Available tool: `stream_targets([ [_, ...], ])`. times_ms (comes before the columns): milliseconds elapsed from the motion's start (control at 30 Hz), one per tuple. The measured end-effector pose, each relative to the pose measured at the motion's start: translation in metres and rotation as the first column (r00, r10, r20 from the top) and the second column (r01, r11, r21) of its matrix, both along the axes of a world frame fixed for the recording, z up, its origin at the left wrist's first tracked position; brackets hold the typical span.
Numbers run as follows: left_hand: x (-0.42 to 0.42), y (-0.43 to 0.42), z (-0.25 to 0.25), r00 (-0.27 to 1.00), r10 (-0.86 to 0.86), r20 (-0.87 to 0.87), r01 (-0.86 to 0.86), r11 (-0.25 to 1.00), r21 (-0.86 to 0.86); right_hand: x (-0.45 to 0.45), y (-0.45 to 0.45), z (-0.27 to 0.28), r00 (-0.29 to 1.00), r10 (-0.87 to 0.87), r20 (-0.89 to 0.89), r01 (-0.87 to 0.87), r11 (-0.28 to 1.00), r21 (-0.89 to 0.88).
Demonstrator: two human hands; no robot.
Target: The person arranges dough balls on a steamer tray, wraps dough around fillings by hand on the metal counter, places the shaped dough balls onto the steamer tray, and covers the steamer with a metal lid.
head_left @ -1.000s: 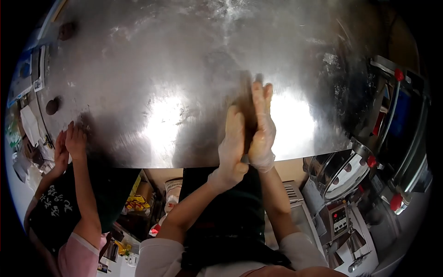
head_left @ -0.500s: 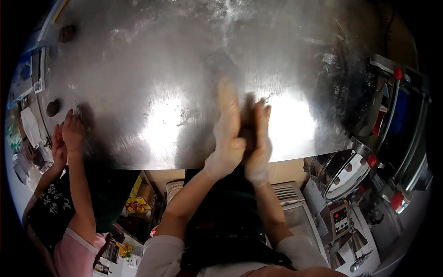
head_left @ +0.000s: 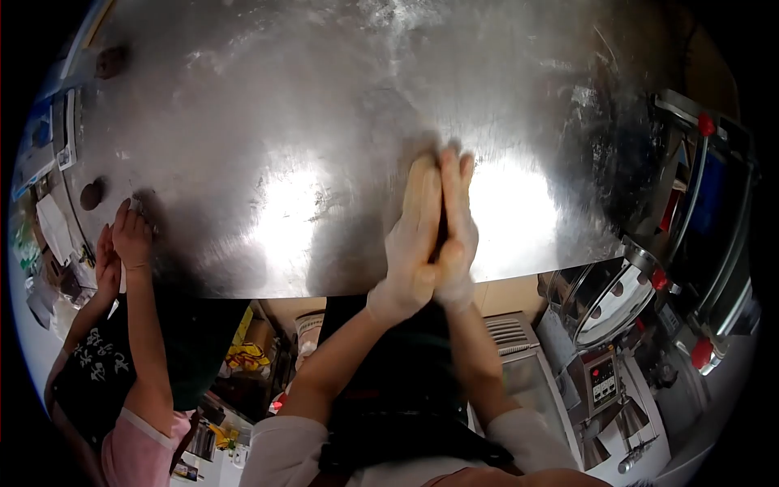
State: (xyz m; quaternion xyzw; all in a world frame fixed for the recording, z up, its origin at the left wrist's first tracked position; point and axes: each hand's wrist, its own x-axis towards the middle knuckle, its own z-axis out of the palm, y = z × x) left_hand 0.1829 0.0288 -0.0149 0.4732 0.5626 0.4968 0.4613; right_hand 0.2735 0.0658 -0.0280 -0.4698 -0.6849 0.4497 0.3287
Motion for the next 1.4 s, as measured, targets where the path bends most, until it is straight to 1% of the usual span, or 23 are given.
stream_targets([
  [67,0.008,-0.029,-0.007,0.997,0.044,-0.059,-0.040,0.998,0.056,0.009,0.020,-0.008,0.999,0.032,-0.027,-0.030,0.994,0.102],
  [100,0.009,-0.027,-0.007,0.993,0.059,0.098,-0.062,0.998,0.026,0.011,0.020,-0.005,1.000,0.019,-0.016,-0.018,0.995,0.095],
  [133,0.008,-0.021,-0.004,0.964,0.085,0.253,-0.086,0.996,-0.006,0.010,0.013,0.010,0.998,-0.052,0.032,0.052,0.999,0.001],
  [200,-0.002,0.004,-0.003,0.970,0.078,0.230,-0.080,0.997,0.003,0.005,-0.017,0.015,0.992,-0.123,0.027,0.126,0.980,-0.157],
  [233,-0.006,0.018,-0.001,0.972,0.075,0.221,-0.079,0.997,0.005,0.003,-0.025,0.010,1.000,-0.018,0.010,0.019,0.996,-0.085],
  [267,-0.008,0.022,-0.001,0.974,0.073,0.213,-0.076,0.997,0.006,0.003,-0.028,0.004,0.999,-0.019,0.031,0.021,0.998,-0.063],
  [300,-0.004,0.015,-0.009,0.995,0.055,0.088,-0.058,0.998,0.026,0.003,-0.030,-0.002,0.998,-0.021,0.053,0.023,0.999,-0.041],
  [367,0.000,-0.007,0.003,0.997,-0.033,-0.069,0.027,0.996,-0.085,-0.002,0.007,0.007,1.000,0.004,0.009,-0.005,1.000,0.029],
  [433,-0.003,-0.007,0.003,0.999,0.033,0.000,-0.032,0.991,-0.127,0.001,0.019,0.004,0.999,0.001,-0.037,0.001,0.999,0.052],
  [500,-0.009,-0.006,0.000,0.993,0.103,0.060,-0.092,0.982,-0.165,-0.003,0.006,0.020,0.997,-0.068,-0.023,0.067,0.997,-0.037],
  [567,-0.013,0.009,-0.003,0.990,0.089,0.111,-0.083,0.995,-0.061,0.002,-0.016,0.019,0.995,-0.074,0.060,0.079,0.993,-0.092],
  [633,-0.009,0.015,-0.003,0.997,0.028,0.067,-0.029,1.000,0.002,0.003,-0.010,0.005,0.999,-0.029,0.021,0.030,0.999,-0.017],
  [667,-0.007,0.012,0.003,1.000,0.021,-0.016,-0.022,0.999,-0.038,0.002,-0.001,-0.004,1.000,-0.011,0.001,0.011,1.000,0.025],
  [700,0.000,0.000,-0.007,0.996,0.053,-0.071,-0.049,0.997,0.065,0.001,0.007,-0.012,1.000,0.009,-0.021,-0.007,0.997,0.071],
  [800,0.010,-0.034,-0.033,0.995,0.044,0.086,-0.055,0.990,0.131,0.004,0.018,-0.002,0.999,-0.018,-0.038,0.020,0.999,0.045],
  [900,-0.004,0.008,-0.020,0.964,0.100,0.248,-0.138,0.980,0.143,0.006,-0.017,0.014,0.992,-0.122,0.011,0.123,0.985,-0.119],
  [933,-0.006,0.014,-0.012,0.975,0.092,0.204,-0.116,0.987,0.112,-0.001,-0.024,0.020,0.993,-0.115,0.032,0.118,0.977,-0.179],
  [1033,-0.004,0.005,0.004,0.998,-0.046,-0.044,0.043,0.997,-0.058,-0.001,-0.004,0.015,0.999,-0.053,0.007,0.054,0.993,-0.102],
  [1100,0.001,-0.014,-0.002,0.997,0.011,0.081,-0.017,0.997,0.076,-0.007,0.008,0.013,0.994,-0.102,-0.037,0.099,0.993,-0.067],
  [1167,-0.002,-0.022,0.006,0.963,0.038,0.265,-0.019,0.997,-0.074,0.001,0.000,0.011,0.992,-0.126,-0.033,0.122,0.988,-0.091],
  [1233,-0.013,0.005,0.018,0.956,0.158,0.248,-0.101,0.969,-0.225,0.004,-0.016,0.017,0.989,-0.150,0.010,0.149,0.975,-0.167],
  [1333,-0.003,0.012,-0.003,0.973,-0.019,0.230,0.015,1.000,0.018,-0.014,-0.024,0.035,0.970,-0.163,0.181,0.208,0.942,-0.264],
  [1400,0.000,-0.003,0.004,0.973,-0.009,0.229,0.010,1.000,-0.007,-0.008,-0.007,0.023,0.981,-0.174,0.086,0.181,0.980,-0.084],
])
